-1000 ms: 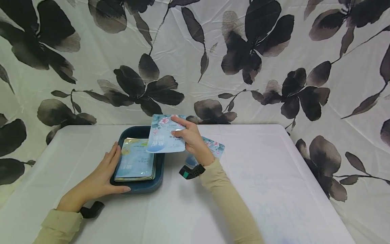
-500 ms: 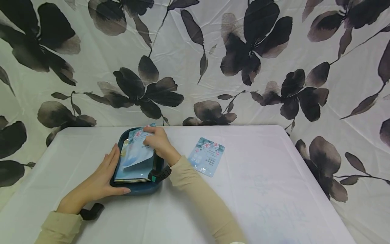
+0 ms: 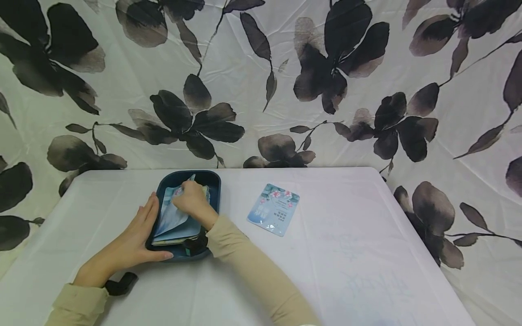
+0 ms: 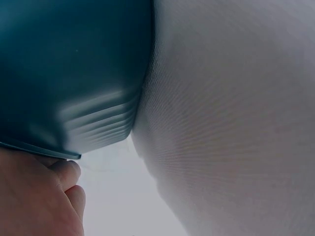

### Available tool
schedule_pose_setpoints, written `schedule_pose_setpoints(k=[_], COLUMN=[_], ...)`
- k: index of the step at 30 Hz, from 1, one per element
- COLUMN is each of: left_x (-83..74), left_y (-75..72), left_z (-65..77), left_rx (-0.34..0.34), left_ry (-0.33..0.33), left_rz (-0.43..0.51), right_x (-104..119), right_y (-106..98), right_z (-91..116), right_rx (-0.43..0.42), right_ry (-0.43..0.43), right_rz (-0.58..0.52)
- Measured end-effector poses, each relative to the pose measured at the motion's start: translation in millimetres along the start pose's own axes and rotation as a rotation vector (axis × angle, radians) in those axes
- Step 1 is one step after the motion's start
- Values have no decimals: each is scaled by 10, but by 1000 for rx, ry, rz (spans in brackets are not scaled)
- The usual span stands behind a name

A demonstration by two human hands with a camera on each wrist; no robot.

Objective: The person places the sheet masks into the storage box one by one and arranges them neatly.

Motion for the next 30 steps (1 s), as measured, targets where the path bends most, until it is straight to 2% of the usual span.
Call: schedule_pose_setpoints(k=[3, 5, 11, 16, 19, 25, 30], left_x=[-7, -9, -3, 8, 15, 30, 33], left_y=[-1, 2, 22, 19, 19, 37, 39], left_z=[2, -1, -11, -12, -16, -23, -18], left_rx=[8, 16, 23, 3, -3, 14, 11], left_ry=[-9, -15, -25, -8, -5, -21, -22], left_rz=[-2, -5, -4, -7, -12, -11, -8], right_x=[-70, -104, -146, -161, -158, -158, -136], right_y=[-13, -22, -23, -16, -17, -54, -111], right_z=[12, 16, 39, 55, 55, 93, 130], right_rx=[-3, 0, 37, 79, 103, 122, 144], right_ry=[29, 37, 33, 13, 6, 69, 119], right_rz=[-97, -122, -52, -15, 43, 152, 114])
Point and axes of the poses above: each hand's wrist, its own z-axis away from the middle knuckle, its own y-axis out of the palm, x = y × z, the point moved 5 cm from there along -z, towards the middle knuckle, and after that the axes turned 13 degrees about -z, right-handed, at the moved point
